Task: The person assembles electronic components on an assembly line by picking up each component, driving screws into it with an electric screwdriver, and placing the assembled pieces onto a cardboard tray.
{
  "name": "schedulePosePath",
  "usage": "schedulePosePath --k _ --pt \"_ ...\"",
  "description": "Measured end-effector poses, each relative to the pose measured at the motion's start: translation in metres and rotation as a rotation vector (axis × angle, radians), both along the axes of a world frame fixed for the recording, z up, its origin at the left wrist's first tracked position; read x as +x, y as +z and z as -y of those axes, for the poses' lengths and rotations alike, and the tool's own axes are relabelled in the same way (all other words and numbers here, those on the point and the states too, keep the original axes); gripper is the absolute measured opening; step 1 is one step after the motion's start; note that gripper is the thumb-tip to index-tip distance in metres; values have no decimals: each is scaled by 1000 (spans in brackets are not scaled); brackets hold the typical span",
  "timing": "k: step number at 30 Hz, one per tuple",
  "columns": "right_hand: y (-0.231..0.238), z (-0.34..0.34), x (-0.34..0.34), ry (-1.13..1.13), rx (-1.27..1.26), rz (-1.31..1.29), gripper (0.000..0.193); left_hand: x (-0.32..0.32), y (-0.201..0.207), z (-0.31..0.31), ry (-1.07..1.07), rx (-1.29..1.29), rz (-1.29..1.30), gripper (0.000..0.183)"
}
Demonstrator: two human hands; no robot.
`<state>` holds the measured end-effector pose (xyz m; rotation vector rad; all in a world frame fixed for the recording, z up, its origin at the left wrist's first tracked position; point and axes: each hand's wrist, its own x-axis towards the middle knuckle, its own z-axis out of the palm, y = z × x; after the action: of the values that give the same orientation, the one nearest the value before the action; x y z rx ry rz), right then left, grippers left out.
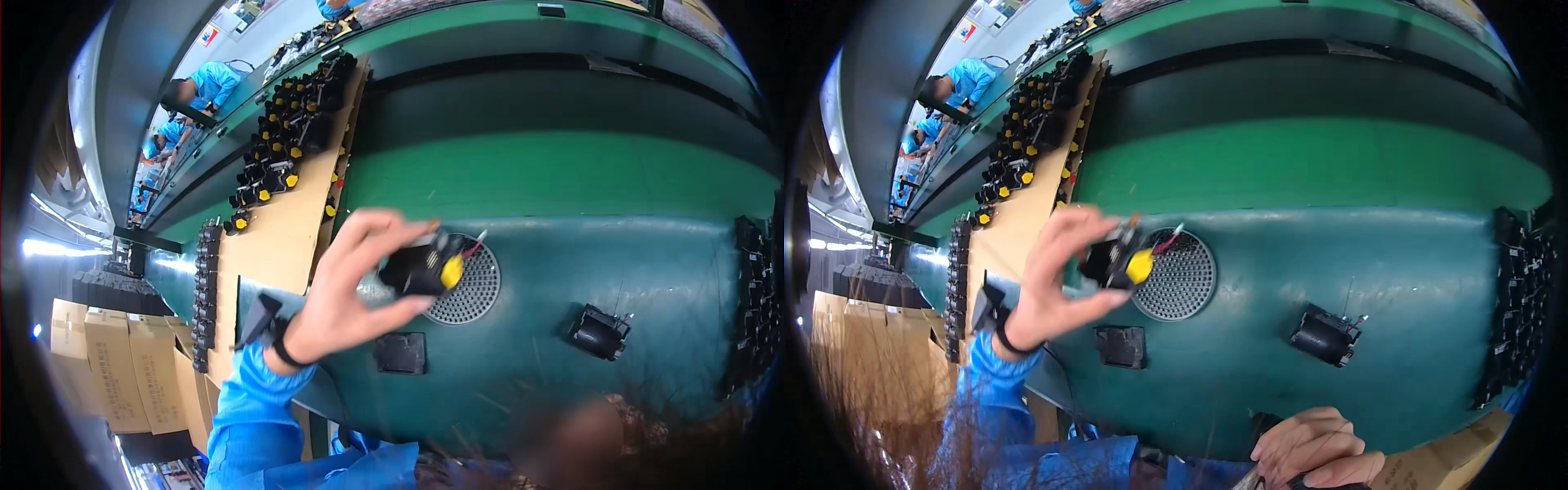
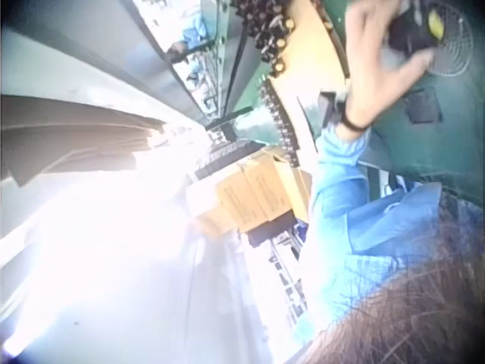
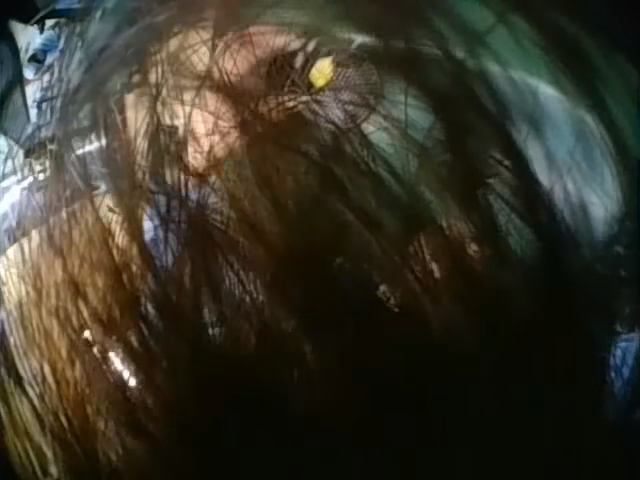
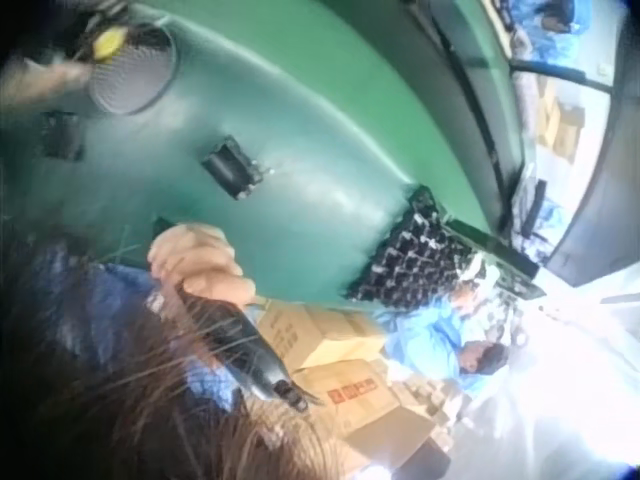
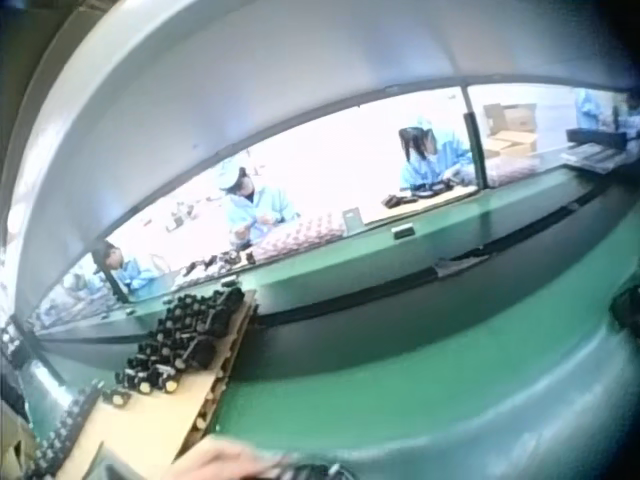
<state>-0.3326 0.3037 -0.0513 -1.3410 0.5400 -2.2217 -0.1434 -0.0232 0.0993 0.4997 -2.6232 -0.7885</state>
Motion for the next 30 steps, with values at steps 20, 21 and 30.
schedulePosePath --k 20,21,30 --pt "93 80 27 -235 221 80 24 107 -58 -49 -142 -210 153 73" --pt "93 84 31 -223 229 103 55 108 -60 -48 -152 -198 132 73" --pt "128 158 51 -99 215 46 98 106 -73 -29 -278 -170 60 74"
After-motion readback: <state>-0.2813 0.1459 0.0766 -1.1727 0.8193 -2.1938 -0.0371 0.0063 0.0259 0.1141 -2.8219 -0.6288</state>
